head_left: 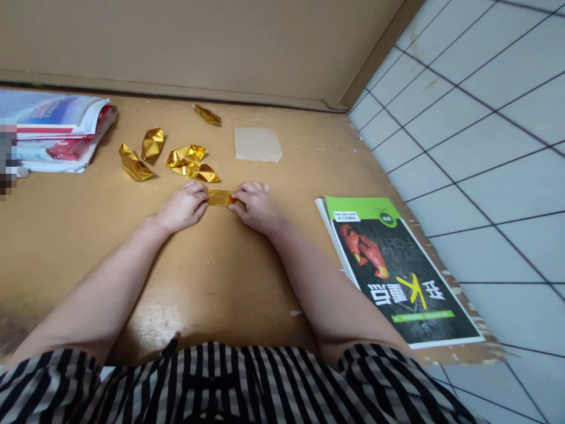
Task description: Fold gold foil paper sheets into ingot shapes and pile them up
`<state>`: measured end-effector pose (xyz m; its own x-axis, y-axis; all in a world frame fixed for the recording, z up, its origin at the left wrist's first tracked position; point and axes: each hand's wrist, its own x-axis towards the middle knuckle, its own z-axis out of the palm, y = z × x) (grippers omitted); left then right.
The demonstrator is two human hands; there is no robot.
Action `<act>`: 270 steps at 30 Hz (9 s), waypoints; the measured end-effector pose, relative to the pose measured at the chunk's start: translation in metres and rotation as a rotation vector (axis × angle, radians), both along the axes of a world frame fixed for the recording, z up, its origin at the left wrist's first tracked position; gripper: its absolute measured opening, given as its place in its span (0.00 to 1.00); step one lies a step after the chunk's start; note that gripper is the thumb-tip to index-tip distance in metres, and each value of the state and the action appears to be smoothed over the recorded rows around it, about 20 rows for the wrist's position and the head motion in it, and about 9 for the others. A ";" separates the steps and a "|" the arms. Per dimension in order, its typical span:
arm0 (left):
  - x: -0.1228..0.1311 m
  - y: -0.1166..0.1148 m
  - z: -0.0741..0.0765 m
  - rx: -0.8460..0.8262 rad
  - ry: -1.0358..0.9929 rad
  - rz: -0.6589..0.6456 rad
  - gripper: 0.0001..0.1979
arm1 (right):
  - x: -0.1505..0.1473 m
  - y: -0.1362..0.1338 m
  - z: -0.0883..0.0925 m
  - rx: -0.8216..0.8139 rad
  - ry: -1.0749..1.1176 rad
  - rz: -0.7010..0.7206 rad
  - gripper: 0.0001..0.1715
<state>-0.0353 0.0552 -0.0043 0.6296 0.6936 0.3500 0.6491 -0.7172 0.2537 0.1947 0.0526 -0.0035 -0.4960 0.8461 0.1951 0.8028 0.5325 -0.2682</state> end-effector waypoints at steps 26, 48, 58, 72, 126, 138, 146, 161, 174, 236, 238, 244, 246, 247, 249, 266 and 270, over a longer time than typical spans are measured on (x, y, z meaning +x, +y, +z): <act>0.026 -0.017 0.003 -0.047 0.156 -0.005 0.20 | -0.018 -0.012 0.006 0.020 -0.119 0.048 0.24; 0.010 -0.007 0.003 -0.006 0.026 0.111 0.18 | -0.012 -0.012 0.006 0.133 -0.194 -0.027 0.23; -0.005 0.002 0.000 0.035 -0.011 0.198 0.22 | -0.009 -0.011 0.005 0.141 -0.168 -0.060 0.23; -0.006 0.005 -0.007 0.036 -0.041 0.192 0.18 | -0.009 -0.011 0.006 0.136 -0.177 -0.036 0.22; 0.000 -0.004 0.004 -0.011 0.095 0.125 0.13 | -0.008 -0.013 0.008 0.059 -0.086 0.009 0.18; -0.003 0.004 -0.004 -0.066 -0.025 0.132 0.11 | -0.001 -0.005 0.010 -0.011 -0.046 -0.009 0.16; -0.002 0.002 -0.001 -0.019 0.045 0.106 0.10 | -0.004 -0.009 0.010 0.060 -0.124 0.026 0.17; -0.002 0.001 0.003 0.035 0.091 0.081 0.13 | -0.007 -0.004 0.006 0.143 -0.166 0.039 0.27; -0.005 0.011 -0.011 -0.038 -0.162 0.282 0.12 | -0.013 0.000 0.001 -0.001 -0.002 -0.150 0.17; 0.021 -0.018 0.017 0.018 0.332 0.125 0.12 | -0.007 -0.008 0.003 0.160 -0.065 0.063 0.18; 0.016 -0.014 0.015 0.017 0.287 0.105 0.12 | -0.004 -0.004 -0.001 0.121 -0.001 0.023 0.18; 0.002 -0.003 0.004 0.040 0.144 0.067 0.13 | 0.001 0.004 -0.007 0.029 0.146 -0.090 0.12; -0.002 0.000 0.001 0.051 0.096 0.061 0.14 | 0.000 0.005 -0.008 0.015 0.181 -0.112 0.10; -0.004 0.001 -0.001 0.058 0.076 0.060 0.14 | -0.001 0.006 -0.009 0.007 0.201 -0.123 0.10; -0.007 0.003 -0.002 0.075 0.051 0.064 0.13 | -0.001 0.008 -0.009 -0.016 0.242 -0.139 0.09; 0.027 -0.021 0.006 0.087 0.218 0.100 0.16 | -0.002 0.011 -0.007 -0.094 0.273 -0.315 0.02; 0.036 -0.026 0.005 0.044 0.220 0.050 0.18 | -0.001 0.011 -0.009 -0.082 0.263 -0.307 0.03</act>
